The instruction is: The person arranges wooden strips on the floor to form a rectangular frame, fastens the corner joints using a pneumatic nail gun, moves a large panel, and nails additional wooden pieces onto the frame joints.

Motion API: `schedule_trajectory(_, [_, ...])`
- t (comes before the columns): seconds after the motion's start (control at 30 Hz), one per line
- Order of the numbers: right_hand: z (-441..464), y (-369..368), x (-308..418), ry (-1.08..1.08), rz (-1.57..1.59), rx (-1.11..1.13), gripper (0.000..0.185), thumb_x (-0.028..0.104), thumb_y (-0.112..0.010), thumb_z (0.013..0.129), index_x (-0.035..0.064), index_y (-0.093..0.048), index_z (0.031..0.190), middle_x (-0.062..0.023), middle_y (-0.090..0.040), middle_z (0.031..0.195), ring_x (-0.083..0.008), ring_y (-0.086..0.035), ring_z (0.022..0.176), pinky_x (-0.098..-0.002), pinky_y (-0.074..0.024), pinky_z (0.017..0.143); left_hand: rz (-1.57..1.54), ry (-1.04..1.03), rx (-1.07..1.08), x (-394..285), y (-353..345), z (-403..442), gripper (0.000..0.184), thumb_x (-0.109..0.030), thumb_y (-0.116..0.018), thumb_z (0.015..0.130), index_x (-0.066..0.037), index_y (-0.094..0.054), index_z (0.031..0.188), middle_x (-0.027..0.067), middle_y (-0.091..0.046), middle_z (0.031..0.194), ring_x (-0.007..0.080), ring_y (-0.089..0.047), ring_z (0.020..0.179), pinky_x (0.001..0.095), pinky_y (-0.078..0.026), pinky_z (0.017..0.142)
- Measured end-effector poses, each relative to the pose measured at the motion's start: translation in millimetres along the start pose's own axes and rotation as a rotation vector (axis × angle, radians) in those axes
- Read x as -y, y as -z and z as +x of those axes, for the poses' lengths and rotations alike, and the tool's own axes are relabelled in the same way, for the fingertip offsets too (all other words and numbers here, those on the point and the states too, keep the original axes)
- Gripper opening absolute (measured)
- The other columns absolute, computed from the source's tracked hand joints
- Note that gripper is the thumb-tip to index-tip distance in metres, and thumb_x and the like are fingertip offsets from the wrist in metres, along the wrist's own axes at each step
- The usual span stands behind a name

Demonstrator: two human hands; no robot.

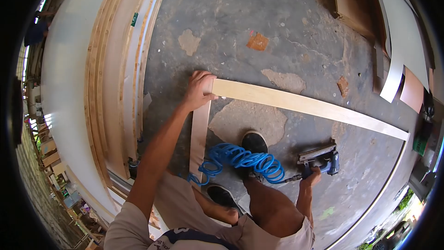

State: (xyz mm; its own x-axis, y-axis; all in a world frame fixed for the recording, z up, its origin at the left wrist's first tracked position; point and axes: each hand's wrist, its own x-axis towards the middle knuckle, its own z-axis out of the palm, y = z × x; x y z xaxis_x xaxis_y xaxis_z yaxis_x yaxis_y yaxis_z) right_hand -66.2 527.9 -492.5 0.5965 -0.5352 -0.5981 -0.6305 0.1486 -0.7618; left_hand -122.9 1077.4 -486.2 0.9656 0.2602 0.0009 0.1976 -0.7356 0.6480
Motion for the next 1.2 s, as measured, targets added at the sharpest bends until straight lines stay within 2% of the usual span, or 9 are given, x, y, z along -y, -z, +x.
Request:
schedule_trajectory(0.17, [8.6, 6.4, -1.4, 0.031, -0.083, -0.041, 0.02, 0.011, -0.056, 0.063, -0.0047, -0.064, 0.074, -0.0098, -0.061, 0.083, -0.0232, -0.06, 0.071, -0.0364, -0.0512, 0.063, -0.02, 0.01, 0.032, -1.2, 5.2, 3.7, 0.065, -0.021, -0.089, 0.057, -0.009, -0.06, 0.114, 0.0077, -0.057, 0.118, 0.0311, -0.047, 0.119, 0.0455, -0.036, 0.101])
schedule_trajectory(0.33, [11.1, 25.7, 18.4, 0.124, -0.761, -0.026, 0.037, 0.027, -0.06, 0.074, -0.0093, -0.066, 0.075, -0.0106, -0.06, 0.067, -0.022, -0.058, 0.061, -0.0366, -0.0488, 0.058, -0.015, 0.017, 0.048, 1.1, 3.4, 3.8, 0.064, -0.02, -0.089, 0.057, -0.009, -0.06, 0.113, 0.0072, -0.056, 0.117, 0.0303, -0.047, 0.119, 0.0463, -0.036, 0.099])
schedule_trajectory(0.4, [18.2, 39.3, 34.2, 0.503, -1.426, -0.126, 0.064, 0.053, -0.049, 0.089, -0.0061, -0.07, 0.078, -0.0257, -0.06, 0.064, -0.0373, -0.058, 0.054, -0.0512, -0.0397, 0.054, -0.004, -0.002, 0.043, 4.8, 3.1, 4.0, 0.063, -0.02, -0.088, 0.058, -0.009, -0.06, 0.114, 0.0074, -0.056, 0.117, 0.0305, -0.047, 0.119, 0.0461, -0.037, 0.098])
schedule_trajectory(0.47, [20.8, 31.4, 57.7, 0.915, -1.426, -0.188, 0.051, 0.045, -0.054, 0.092, 0.0005, -0.059, 0.069, -0.0229, -0.056, 0.062, -0.0428, -0.054, 0.059, -0.0529, -0.0393, 0.058, -0.003, 0.005, 0.044, 4.8, 2.5, 3.1, 0.063, -0.02, -0.088, 0.059, -0.009, -0.06, 0.114, 0.0073, -0.056, 0.118, 0.0304, -0.047, 0.119, 0.046, -0.037, 0.099])
schedule_trajectory(0.53, [13.4, -10.1, 95.0, 1.072, -1.28, 0.034, 0.025, 0.022, -0.071, 0.082, 0.0031, -0.057, 0.091, -0.0149, -0.058, 0.081, -0.0361, -0.058, 0.081, -0.0472, -0.0426, 0.072, 0.001, 0.008, 0.045, 4.2, 3.1, 2.2, 0.062, -0.02, -0.088, 0.059, -0.009, -0.06, 0.114, 0.0072, -0.056, 0.118, 0.0304, -0.047, 0.119, 0.0458, -0.037, 0.099])
schedule_trajectory(0.63, [6.9, -88.6, 140.7, 1.483, -1.317, 0.316, 0.067, 0.016, -0.078, 0.071, 0.0058, -0.049, 0.131, -0.0177, -0.053, 0.131, -0.037, -0.048, 0.123, -0.0476, -0.0365, 0.104, -0.017, 0.018, 0.051, 5.1, 1.9, -0.7, 0.063, -0.02, -0.087, 0.061, -0.011, -0.06, 0.117, 0.0079, -0.054, 0.121, 0.0311, -0.045, 0.121, 0.0469, -0.037, 0.1])
schedule_trajectory(0.67, [15.3, -106.9, 150.9, 1.419, -1.404, 0.453, 0.085, 0.016, -0.081, 0.067, 0.0082, -0.04, 0.141, -0.0174, -0.042, 0.146, -0.0377, -0.038, 0.135, -0.0493, -0.0299, 0.111, -0.031, 0.018, 0.036, 6.3, -0.1, -3.8, 0.064, -0.02, -0.086, 0.063, -0.012, -0.059, 0.12, 0.0082, -0.052, 0.123, 0.0316, -0.043, 0.122, 0.0476, -0.035, 0.1])
schedule_trajectory(0.8, [51.4, -151.0, 163.5, 1.41, -1.508, 0.741, 0.087, 0.026, -0.086, 0.067, 0.0108, -0.042, 0.14, -0.0173, -0.044, 0.141, -0.0385, -0.04, 0.132, -0.05, -0.033, 0.11, -0.088, 0.066, 0.03, 2.7, -0.6, -10.8, 0.065, -0.019, -0.083, 0.068, -0.014, -0.055, 0.126, 0.0087, -0.048, 0.128, 0.0332, -0.038, 0.126, 0.0497, -0.031, 0.102])
schedule_trajectory(1.2, [69.1, -161.0, 152.4, 1.539, -1.448, 0.708, 0.07, 0.031, -0.086, 0.066, 0.0076, -0.055, 0.125, -0.0186, -0.051, 0.118, -0.0393, -0.048, 0.112, -0.051, -0.0416, 0.097, -0.106, 0.08, 0.057, 7.1, -1.9, -10.5, 0.061, -0.023, -0.079, 0.07, -0.015, -0.054, 0.125, 0.0085, -0.047, 0.129, 0.0327, -0.035, 0.128, 0.049, -0.027, 0.104])
